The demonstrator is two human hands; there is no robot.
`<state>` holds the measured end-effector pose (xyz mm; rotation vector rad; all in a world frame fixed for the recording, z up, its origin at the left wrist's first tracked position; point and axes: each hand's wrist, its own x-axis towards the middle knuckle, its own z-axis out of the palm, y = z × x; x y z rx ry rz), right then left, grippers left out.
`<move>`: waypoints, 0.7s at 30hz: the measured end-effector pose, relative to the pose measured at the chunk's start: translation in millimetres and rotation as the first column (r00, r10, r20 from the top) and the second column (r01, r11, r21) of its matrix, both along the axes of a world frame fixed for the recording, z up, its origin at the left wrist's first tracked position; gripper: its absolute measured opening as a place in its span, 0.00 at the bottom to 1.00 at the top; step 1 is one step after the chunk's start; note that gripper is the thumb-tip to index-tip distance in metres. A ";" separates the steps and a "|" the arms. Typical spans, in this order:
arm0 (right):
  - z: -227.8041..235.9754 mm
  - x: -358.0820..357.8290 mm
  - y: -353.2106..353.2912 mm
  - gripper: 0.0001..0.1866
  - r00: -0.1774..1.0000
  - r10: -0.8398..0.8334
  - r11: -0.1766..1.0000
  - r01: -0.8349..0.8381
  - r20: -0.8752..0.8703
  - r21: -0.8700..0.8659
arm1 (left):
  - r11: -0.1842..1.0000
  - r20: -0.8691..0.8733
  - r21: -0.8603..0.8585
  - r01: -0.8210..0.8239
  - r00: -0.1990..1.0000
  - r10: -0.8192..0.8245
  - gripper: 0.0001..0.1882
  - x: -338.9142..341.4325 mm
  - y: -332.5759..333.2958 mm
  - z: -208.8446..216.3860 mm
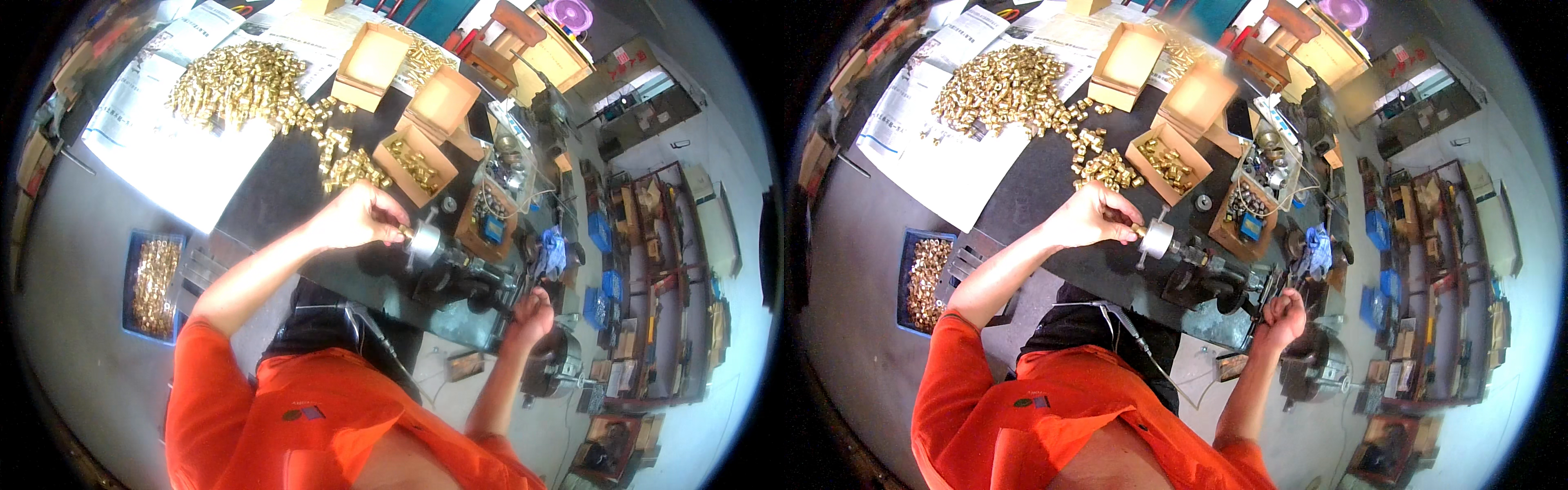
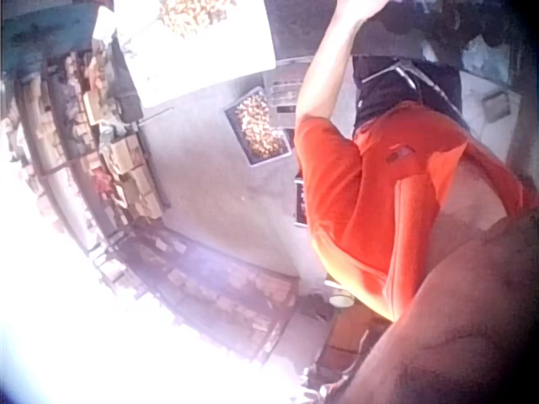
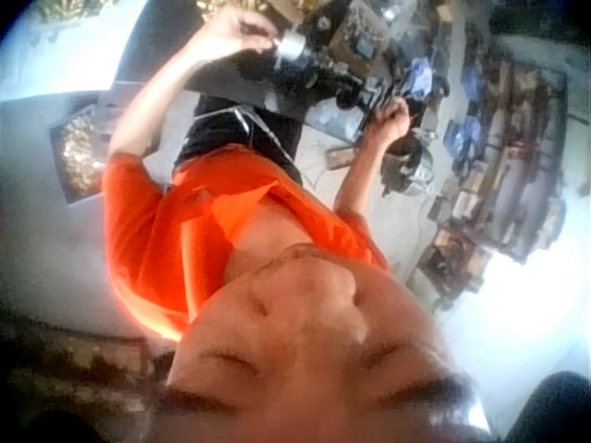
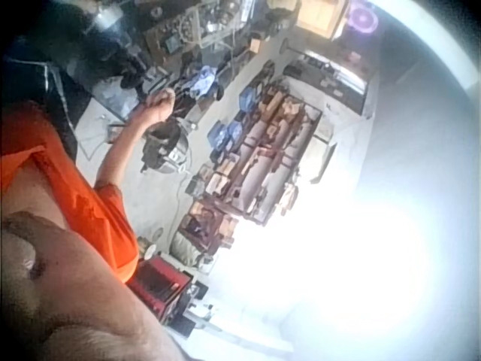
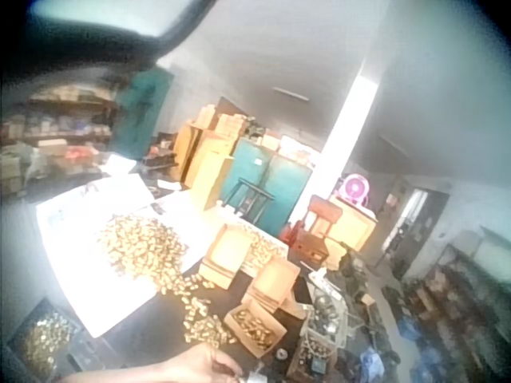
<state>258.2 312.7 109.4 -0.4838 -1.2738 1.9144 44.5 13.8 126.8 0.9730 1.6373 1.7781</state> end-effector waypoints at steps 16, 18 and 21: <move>-108.6 -69.3 67.2 0.12 0.978 -0.178 0.971 0.158 0.108 0.177 | 0.992 0.096 0.121 0.030 0.995 -0.041 0.11 3.1 2.9 -10.7; -83.3 -63.1 10.0 0.12 0.951 -0.242 0.959 0.264 0.191 -0.099 | 0.993 0.107 0.115 0.019 0.994 -0.031 0.11 4.2 -0.5 -11.3; -87.6 -20.4 5.8 0.11 0.953 -0.178 0.944 0.236 0.246 -0.231 | 0.993 0.057 0.110 0.041 0.997 -0.047 0.10 2.0 3.0 -13.1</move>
